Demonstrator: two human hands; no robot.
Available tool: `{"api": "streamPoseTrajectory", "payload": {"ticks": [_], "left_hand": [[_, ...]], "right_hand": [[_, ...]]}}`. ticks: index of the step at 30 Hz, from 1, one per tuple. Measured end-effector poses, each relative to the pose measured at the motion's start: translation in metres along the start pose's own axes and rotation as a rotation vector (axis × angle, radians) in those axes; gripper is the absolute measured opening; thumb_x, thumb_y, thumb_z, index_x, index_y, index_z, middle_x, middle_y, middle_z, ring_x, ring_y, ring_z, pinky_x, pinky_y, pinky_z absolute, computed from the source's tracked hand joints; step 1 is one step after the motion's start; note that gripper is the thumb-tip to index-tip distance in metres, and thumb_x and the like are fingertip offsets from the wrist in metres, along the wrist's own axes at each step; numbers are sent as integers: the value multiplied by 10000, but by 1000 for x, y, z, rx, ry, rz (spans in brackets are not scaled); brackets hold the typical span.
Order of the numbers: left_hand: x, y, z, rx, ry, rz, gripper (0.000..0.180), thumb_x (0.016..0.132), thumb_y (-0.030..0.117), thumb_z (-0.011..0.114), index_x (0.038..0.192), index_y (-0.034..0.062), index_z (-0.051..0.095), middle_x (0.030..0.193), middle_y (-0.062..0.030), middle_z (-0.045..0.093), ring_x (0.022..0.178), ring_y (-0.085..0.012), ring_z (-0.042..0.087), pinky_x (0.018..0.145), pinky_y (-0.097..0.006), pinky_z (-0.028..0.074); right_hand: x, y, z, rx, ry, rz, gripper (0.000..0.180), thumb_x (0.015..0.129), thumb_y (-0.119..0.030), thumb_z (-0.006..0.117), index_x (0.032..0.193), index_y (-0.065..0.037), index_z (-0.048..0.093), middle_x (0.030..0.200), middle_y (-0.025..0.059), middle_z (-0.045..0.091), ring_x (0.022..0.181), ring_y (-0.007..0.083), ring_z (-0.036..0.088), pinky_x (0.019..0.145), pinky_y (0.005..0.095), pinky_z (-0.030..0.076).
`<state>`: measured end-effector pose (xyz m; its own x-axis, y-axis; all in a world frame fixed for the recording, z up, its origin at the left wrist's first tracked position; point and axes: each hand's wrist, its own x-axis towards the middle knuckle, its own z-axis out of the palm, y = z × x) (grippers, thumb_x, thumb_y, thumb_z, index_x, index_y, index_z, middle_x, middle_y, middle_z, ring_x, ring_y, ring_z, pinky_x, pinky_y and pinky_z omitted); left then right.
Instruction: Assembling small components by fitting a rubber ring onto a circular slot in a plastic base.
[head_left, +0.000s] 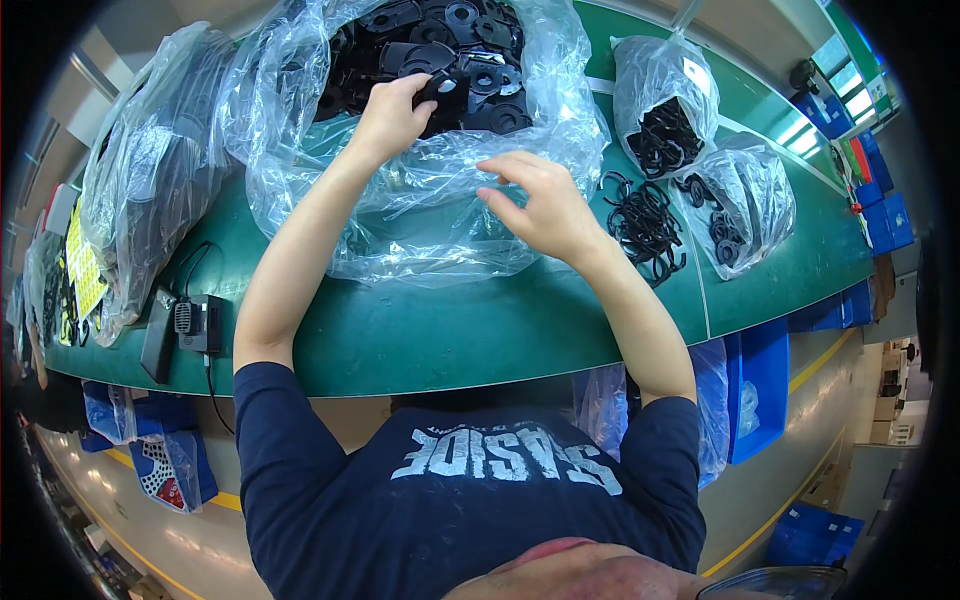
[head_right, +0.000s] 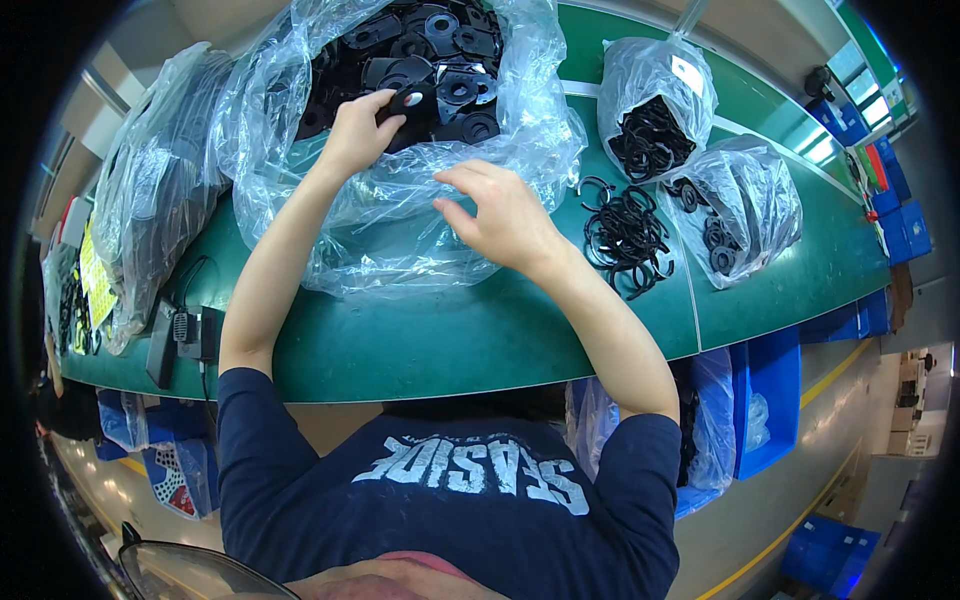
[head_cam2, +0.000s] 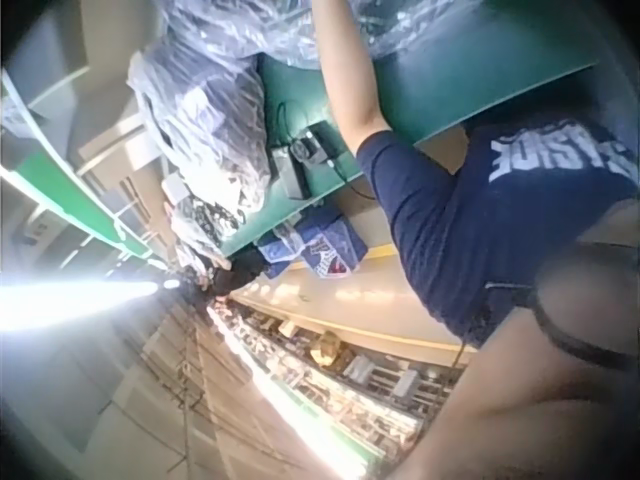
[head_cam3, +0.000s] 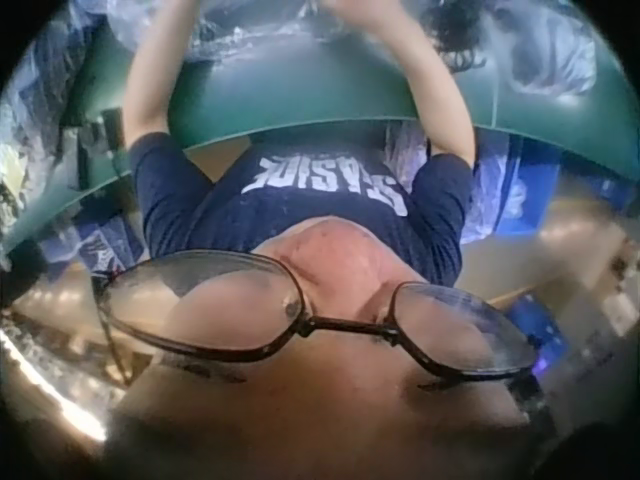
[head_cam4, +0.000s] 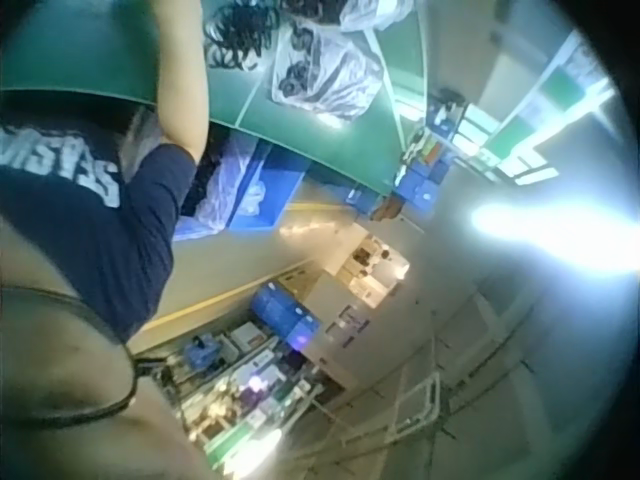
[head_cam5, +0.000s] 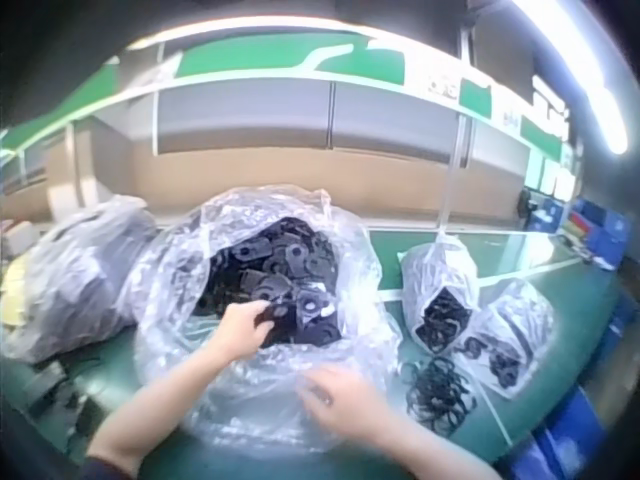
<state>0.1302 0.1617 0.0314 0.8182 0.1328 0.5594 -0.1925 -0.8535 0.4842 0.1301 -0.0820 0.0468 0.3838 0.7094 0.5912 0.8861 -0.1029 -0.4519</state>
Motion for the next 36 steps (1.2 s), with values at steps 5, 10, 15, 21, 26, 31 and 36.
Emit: {"api": "streamPoseTrajectory", "payload": {"ticks": [5,10,15,21,26,31,36], "left_hand": [[-1,-9,4,-96,63,-53,530,684,109,718,1174,40,528,895,-189,650,824,-334,636,753,-348,502],[-1,-30,-8,105,-69,-203,785,648,94,764,1331,104,377,1039,-174,609,938,-253,614,830,-326,482],[4,-29,-27,-178,-224,-388,826,636,22,760,1353,68,352,1024,-146,607,922,-206,591,824,-328,474],[8,-59,-39,-488,-57,-451,610,673,29,730,1233,-25,493,1004,-143,651,882,-187,623,761,-283,488],[16,1,-47,-478,223,-296,305,826,36,621,1117,-35,559,995,-109,645,895,-135,612,799,-248,491],[-8,90,-38,-1241,-178,-422,151,841,92,618,972,20,592,918,-65,651,833,-139,627,697,-267,505],[-40,133,-22,-1086,-581,-314,140,867,137,585,939,18,600,878,-7,599,824,-62,537,708,-198,438]], "right_hand": [[-6,-3,-2,48,-138,64,240,768,-109,660,984,-10,629,924,134,647,722,234,631,679,324,494],[-6,-4,-2,96,-148,46,242,774,-123,651,979,4,630,915,151,648,725,260,629,681,338,499],[-8,-1,-3,98,-155,71,231,770,-111,655,972,-2,637,917,138,653,703,226,636,672,323,497],[-7,-4,-4,103,-185,80,235,784,-145,642,953,18,634,892,165,650,733,291,631,678,354,506],[-10,-4,-8,68,-36,36,222,773,-114,654,956,11,638,874,150,655,728,260,637,669,334,505],[-4,-22,-18,406,425,348,200,801,-83,659,973,16,641,822,67,656,693,109,602,604,240,479],[-39,-36,-40,788,194,574,137,834,-84,646,896,38,642,757,-8,619,642,27,529,565,173,423]]}}
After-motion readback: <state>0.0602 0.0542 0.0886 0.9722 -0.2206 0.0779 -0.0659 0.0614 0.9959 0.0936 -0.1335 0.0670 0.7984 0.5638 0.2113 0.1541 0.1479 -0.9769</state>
